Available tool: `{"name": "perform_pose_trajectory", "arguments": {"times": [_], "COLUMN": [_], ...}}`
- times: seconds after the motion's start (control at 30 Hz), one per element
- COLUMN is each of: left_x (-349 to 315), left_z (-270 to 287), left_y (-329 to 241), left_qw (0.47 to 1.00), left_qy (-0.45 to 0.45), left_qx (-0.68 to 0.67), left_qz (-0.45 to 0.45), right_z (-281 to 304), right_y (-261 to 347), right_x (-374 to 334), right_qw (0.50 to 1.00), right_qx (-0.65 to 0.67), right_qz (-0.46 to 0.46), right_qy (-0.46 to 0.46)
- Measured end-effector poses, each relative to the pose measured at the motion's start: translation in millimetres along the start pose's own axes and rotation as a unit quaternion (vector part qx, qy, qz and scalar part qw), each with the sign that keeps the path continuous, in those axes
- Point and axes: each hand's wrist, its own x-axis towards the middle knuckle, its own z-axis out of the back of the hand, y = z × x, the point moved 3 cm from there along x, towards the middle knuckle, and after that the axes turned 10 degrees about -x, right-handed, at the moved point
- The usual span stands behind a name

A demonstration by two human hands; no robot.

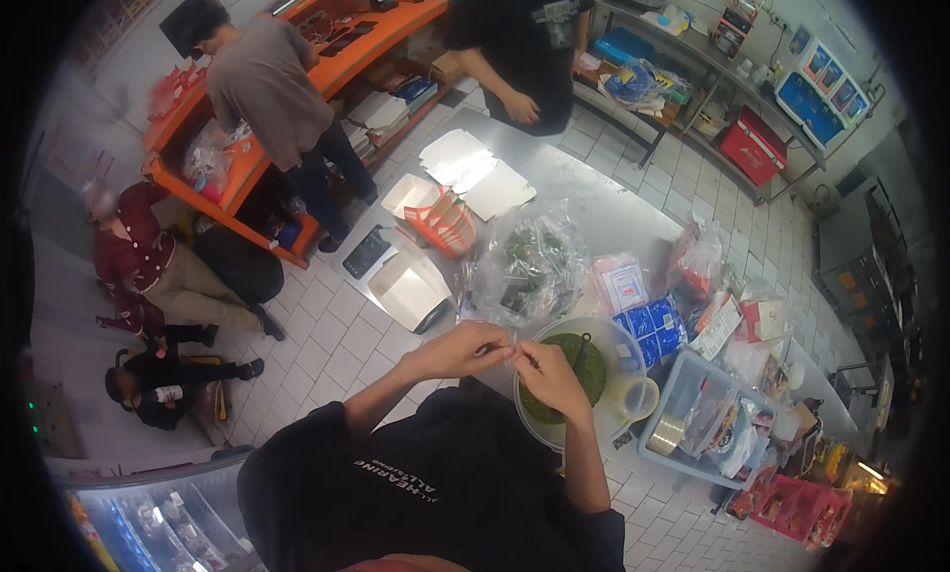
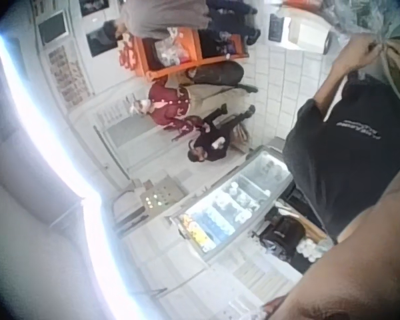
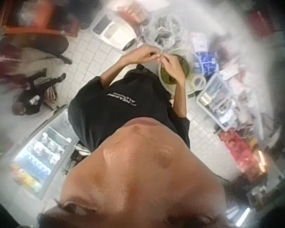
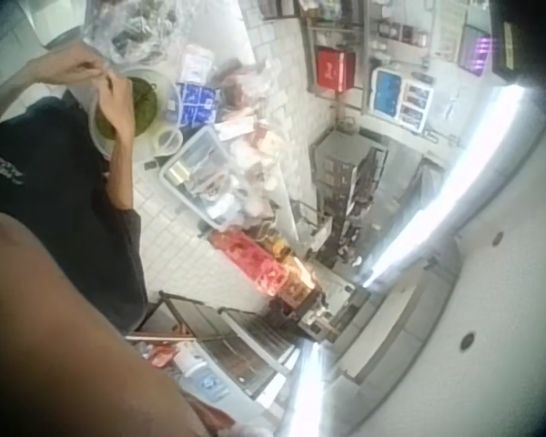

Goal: The person scoops green paste from a large container into a plastic bag, stirs the remaining paste with a spoon, and then places strips of adhesive bandages into a small box.

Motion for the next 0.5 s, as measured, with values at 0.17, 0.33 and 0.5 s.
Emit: {"name": "perform_pose_trajectory", "arguments": {"times": [0.17, 0.33, 0.5], "left_x": [-3, 19, 37], "left_z": [-1, 14, 0], "left_y": [0, -15, 19], "left_qw": [0.989, 0.949, 0.997], "left_qy": [-0.064, -0.196, -0.057], "left_qx": [0.067, 0.100, -0.043], "left_qz": [0.111, -0.223, -0.011], "right_z": [-2, 15, 29], "right_y": [8, 25, 3], "right_x": [2, -5, -9], "right_qw": [0.964, 0.990, 0.978], "right_qx": [-0.162, 0.049, 0.161], "right_qz": [0.060, 0.053, -0.026], "right_qy": [-0.200, -0.118, -0.127]}}
